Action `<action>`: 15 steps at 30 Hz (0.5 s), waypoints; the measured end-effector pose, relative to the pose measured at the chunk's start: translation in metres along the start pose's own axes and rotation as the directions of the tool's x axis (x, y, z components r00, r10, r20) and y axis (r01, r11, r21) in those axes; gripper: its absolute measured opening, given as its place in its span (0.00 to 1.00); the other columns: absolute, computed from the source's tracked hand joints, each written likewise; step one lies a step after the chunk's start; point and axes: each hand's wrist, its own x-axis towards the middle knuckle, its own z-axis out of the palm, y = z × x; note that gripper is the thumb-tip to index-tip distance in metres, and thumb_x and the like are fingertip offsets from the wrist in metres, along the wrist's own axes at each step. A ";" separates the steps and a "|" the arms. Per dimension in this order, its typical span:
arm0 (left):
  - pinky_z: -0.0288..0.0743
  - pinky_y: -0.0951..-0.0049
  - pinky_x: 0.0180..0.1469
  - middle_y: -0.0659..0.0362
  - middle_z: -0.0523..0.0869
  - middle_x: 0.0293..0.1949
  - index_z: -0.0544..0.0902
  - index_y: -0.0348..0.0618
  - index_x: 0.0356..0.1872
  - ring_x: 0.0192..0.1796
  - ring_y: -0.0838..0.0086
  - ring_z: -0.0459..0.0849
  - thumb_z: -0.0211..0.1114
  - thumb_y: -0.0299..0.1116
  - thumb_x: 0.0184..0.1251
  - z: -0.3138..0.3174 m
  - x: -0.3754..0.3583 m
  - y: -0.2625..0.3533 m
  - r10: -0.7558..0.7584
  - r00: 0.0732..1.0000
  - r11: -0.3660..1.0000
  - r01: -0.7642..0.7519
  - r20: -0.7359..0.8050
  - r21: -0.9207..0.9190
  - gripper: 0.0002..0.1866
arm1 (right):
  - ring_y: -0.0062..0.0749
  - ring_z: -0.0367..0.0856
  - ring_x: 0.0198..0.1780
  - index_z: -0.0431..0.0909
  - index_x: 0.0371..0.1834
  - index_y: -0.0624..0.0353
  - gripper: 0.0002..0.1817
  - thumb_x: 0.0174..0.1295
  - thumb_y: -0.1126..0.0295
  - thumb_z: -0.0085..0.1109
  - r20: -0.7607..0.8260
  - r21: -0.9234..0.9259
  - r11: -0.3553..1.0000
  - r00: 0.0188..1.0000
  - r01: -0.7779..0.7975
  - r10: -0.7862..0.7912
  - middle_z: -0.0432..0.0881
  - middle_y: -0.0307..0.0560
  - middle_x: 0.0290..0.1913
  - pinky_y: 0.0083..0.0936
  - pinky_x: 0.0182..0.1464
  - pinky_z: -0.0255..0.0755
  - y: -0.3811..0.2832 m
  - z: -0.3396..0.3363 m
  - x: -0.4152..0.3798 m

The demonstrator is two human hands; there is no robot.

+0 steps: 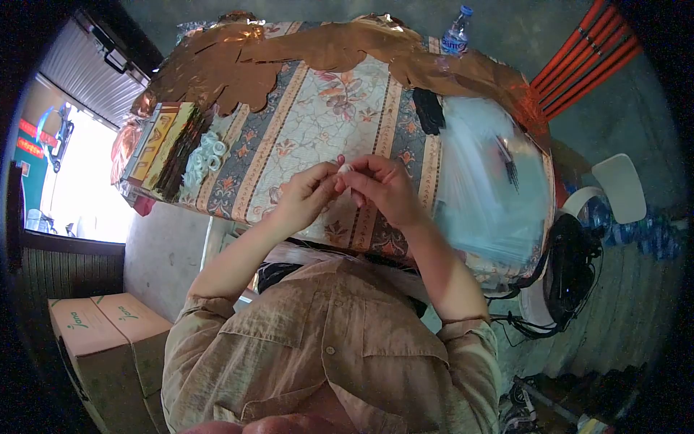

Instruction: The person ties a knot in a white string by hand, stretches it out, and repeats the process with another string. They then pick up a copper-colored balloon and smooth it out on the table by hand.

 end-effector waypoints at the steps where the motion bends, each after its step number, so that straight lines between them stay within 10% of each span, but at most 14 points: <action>1: 0.70 0.82 0.28 0.62 0.79 0.29 0.74 0.36 0.43 0.28 0.84 0.76 0.51 0.29 0.68 0.000 0.000 -0.002 -0.001 1.000 1.000 0.001 0.002 -0.001 0.09 | 0.14 0.71 0.22 0.77 0.36 0.63 0.05 0.61 0.76 0.52 -0.040 0.020 0.999 0.998 0.045 -0.045 0.80 0.41 0.29 0.12 0.24 0.65 0.005 -0.002 0.002; 4: 0.70 0.83 0.27 0.62 0.80 0.30 0.75 0.36 0.48 0.27 0.83 0.77 0.51 0.29 0.68 0.000 -0.001 -0.003 -0.070 0.997 0.991 0.068 0.016 0.114 0.12 | 0.14 0.70 0.21 0.78 0.37 0.63 0.06 0.61 0.75 0.52 -0.092 0.031 0.993 0.990 0.113 -0.110 0.80 0.41 0.29 0.11 0.23 0.64 0.007 -0.001 0.003; 7: 0.71 0.81 0.26 0.59 0.82 0.33 0.74 0.36 0.51 0.28 0.81 0.78 0.51 0.26 0.67 0.000 -0.002 -0.005 -0.164 0.985 0.965 0.171 0.050 -0.199 0.14 | 0.13 0.70 0.20 0.79 0.38 0.62 0.06 0.61 0.75 0.53 -0.132 -0.112 0.985 0.981 0.130 -0.145 0.80 0.41 0.29 0.11 0.22 0.64 0.013 -0.001 0.001; 9: 0.72 0.79 0.27 0.54 0.82 0.35 0.75 0.35 0.49 0.29 0.76 0.79 0.51 0.23 0.64 -0.003 0.001 -0.011 -0.319 0.935 0.694 0.343 0.157 -0.633 0.13 | 0.13 0.70 0.20 0.79 0.38 0.62 0.07 0.61 0.74 0.53 -0.158 -0.246 0.962 0.974 0.120 -0.162 0.80 0.41 0.30 0.10 0.22 0.64 0.016 0.001 -0.002; 15: 0.75 0.71 0.37 0.50 0.81 0.40 0.76 0.38 0.42 0.36 0.67 0.81 0.50 0.22 0.61 -0.016 -0.001 -0.014 -0.446 0.835 0.409 0.510 0.322 -0.757 0.10 | 0.18 0.79 0.31 0.78 0.37 0.64 0.06 0.57 0.78 0.57 -0.085 -0.407 0.870 0.937 0.277 -0.338 0.81 0.42 0.31 0.16 0.31 0.72 0.020 0.004 -0.004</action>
